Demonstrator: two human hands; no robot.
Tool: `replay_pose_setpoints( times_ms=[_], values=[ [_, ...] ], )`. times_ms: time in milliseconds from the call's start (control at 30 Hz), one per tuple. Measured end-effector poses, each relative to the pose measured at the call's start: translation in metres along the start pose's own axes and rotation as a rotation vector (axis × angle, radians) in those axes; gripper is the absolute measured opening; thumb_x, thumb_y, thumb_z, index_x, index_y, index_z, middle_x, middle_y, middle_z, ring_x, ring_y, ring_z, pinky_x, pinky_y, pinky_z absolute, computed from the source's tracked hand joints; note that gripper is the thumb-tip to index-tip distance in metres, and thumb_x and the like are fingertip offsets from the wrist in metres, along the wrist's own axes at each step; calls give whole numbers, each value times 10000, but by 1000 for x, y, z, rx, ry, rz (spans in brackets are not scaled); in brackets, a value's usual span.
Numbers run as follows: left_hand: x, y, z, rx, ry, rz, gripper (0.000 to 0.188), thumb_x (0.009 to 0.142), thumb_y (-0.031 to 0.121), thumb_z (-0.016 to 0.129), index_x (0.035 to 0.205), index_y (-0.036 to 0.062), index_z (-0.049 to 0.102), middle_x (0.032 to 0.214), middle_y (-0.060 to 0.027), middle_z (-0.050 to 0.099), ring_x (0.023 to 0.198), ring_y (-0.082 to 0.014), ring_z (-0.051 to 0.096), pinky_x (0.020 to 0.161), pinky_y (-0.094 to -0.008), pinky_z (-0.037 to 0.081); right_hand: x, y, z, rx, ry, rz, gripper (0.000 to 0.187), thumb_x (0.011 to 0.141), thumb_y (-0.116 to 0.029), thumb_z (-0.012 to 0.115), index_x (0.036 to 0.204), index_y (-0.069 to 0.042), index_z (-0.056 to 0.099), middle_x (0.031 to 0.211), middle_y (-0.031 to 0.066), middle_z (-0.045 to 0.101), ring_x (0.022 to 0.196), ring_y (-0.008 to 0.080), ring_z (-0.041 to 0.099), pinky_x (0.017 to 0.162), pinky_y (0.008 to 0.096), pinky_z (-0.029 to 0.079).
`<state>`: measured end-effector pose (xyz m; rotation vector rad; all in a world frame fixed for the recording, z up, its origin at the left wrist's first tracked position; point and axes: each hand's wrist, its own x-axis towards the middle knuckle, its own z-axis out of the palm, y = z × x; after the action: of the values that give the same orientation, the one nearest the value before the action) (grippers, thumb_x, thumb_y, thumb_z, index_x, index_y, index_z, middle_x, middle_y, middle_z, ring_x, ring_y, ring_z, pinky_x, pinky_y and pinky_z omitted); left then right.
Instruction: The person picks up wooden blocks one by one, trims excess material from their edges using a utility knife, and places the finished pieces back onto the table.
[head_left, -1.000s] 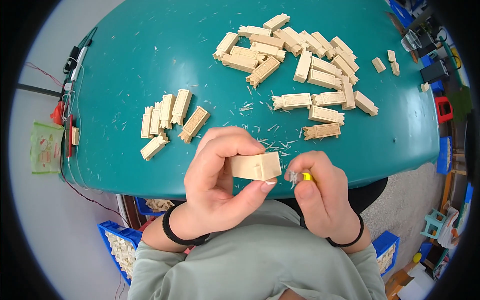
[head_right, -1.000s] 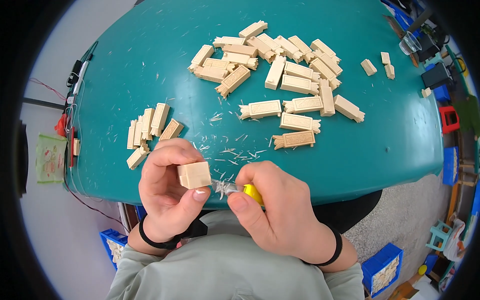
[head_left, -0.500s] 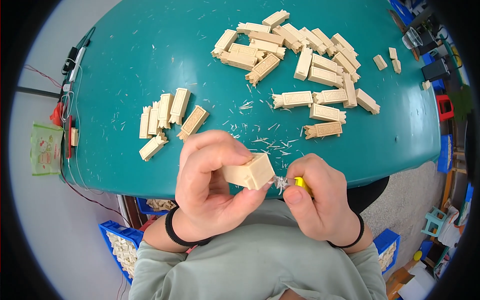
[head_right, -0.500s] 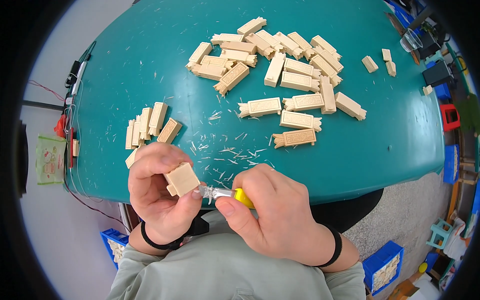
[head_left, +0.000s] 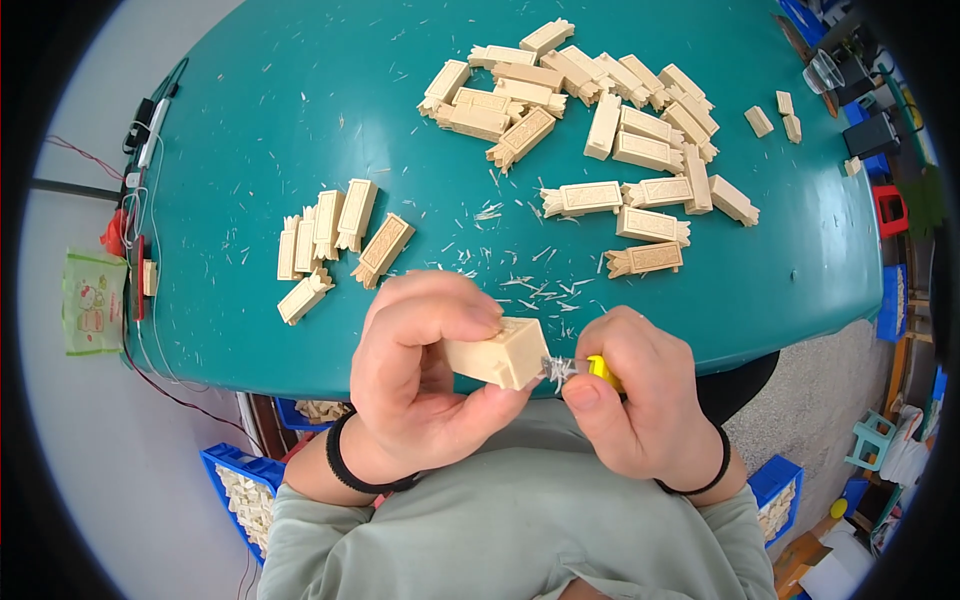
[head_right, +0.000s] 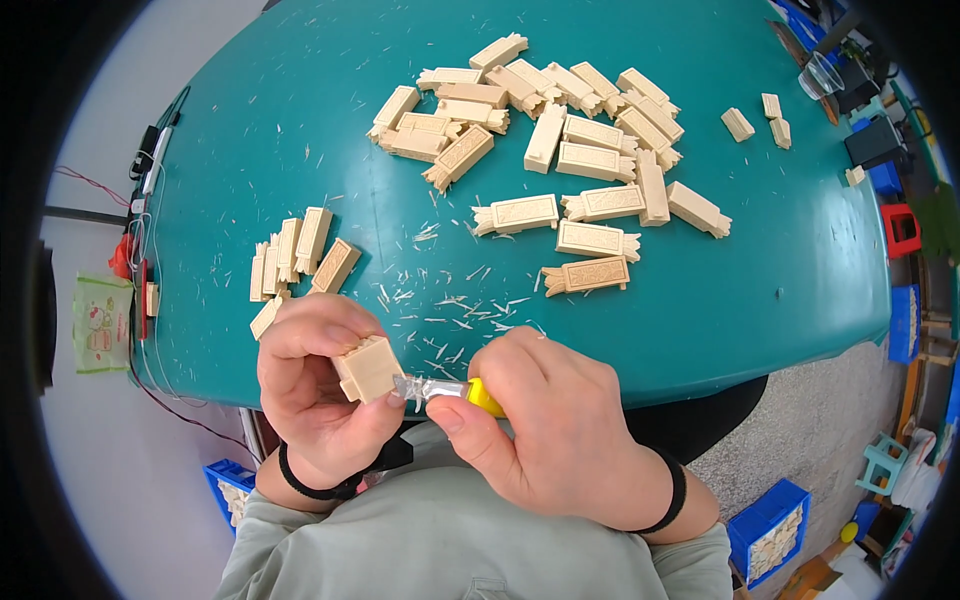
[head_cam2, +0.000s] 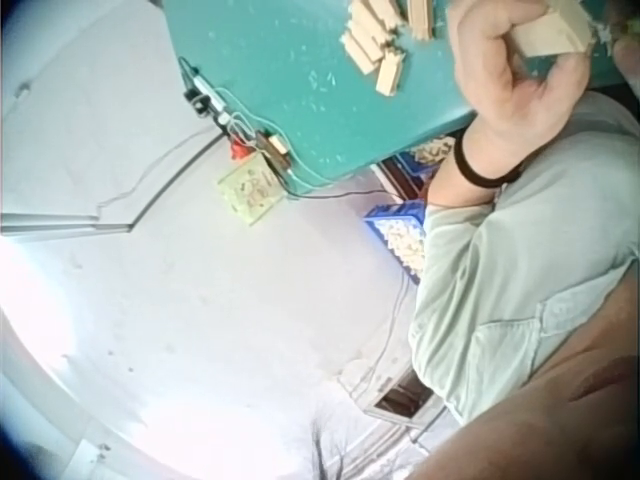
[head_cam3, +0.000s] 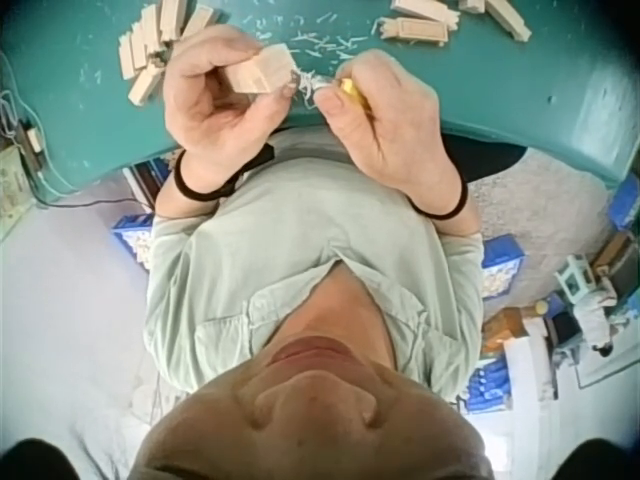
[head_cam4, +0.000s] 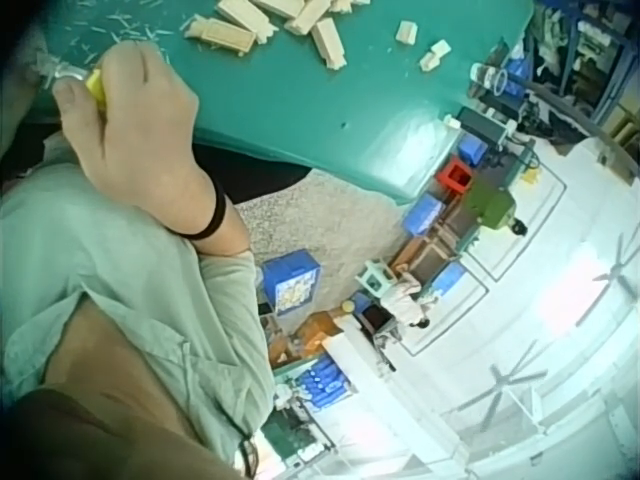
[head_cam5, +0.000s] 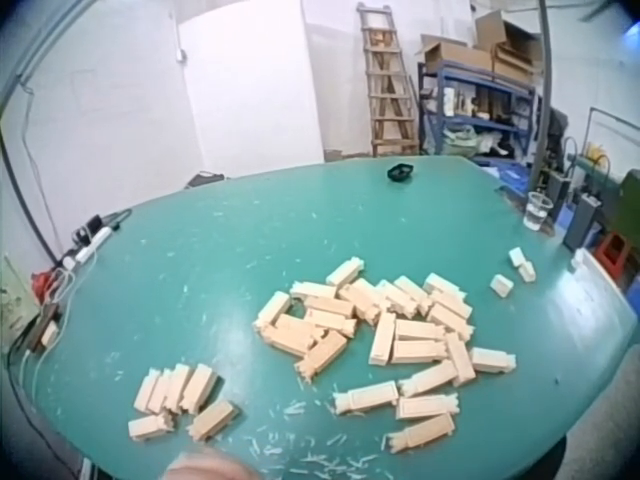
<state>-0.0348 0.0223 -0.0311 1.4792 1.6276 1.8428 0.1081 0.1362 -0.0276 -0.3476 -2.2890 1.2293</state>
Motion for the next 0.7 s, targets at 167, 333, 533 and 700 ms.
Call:
replay_pose_setpoints(
  times_ms=[167, 333, 533, 700],
  values=[
    [0, 3, 0, -10, -16, -58, 413, 595, -20, 728, 952, 19, 523, 923, -107, 534, 822, -174, 529, 686, -253, 437, 1, 4, 1, -18, 15, -23, 264, 794, -241, 638, 722, -42, 479, 629, 74, 473, 476, 220, 462, 411, 304, 361],
    [1, 1, -1, -27, -31, -69, 403, 592, -20, 726, 940, 20, 527, 916, -102, 543, 815, -179, 531, 682, -261, 435, 1, 5, 0, -36, 15, -32, 265, 781, -238, 649, 719, -45, 478, 627, 73, 469, 477, 225, 459, 411, 306, 361],
    [4, 6, -5, -75, -147, -140, 389, 606, 1, 734, 935, 24, 527, 897, -97, 545, 799, -181, 537, 687, -269, 438, 4, 12, 1, -89, 82, -53, 275, 791, -247, 643, 718, -42, 475, 616, 92, 460, 487, 251, 464, 418, 318, 361],
    [7, 6, -6, -154, -300, -168, 417, 623, 68, 768, 921, 68, 477, 882, -83, 513, 779, -160, 528, 645, -257, 438, 3, 13, -4, -1, 50, 99, 269, 816, -246, 617, 721, -34, 481, 617, 97, 459, 490, 257, 454, 425, 316, 359]
  ],
)
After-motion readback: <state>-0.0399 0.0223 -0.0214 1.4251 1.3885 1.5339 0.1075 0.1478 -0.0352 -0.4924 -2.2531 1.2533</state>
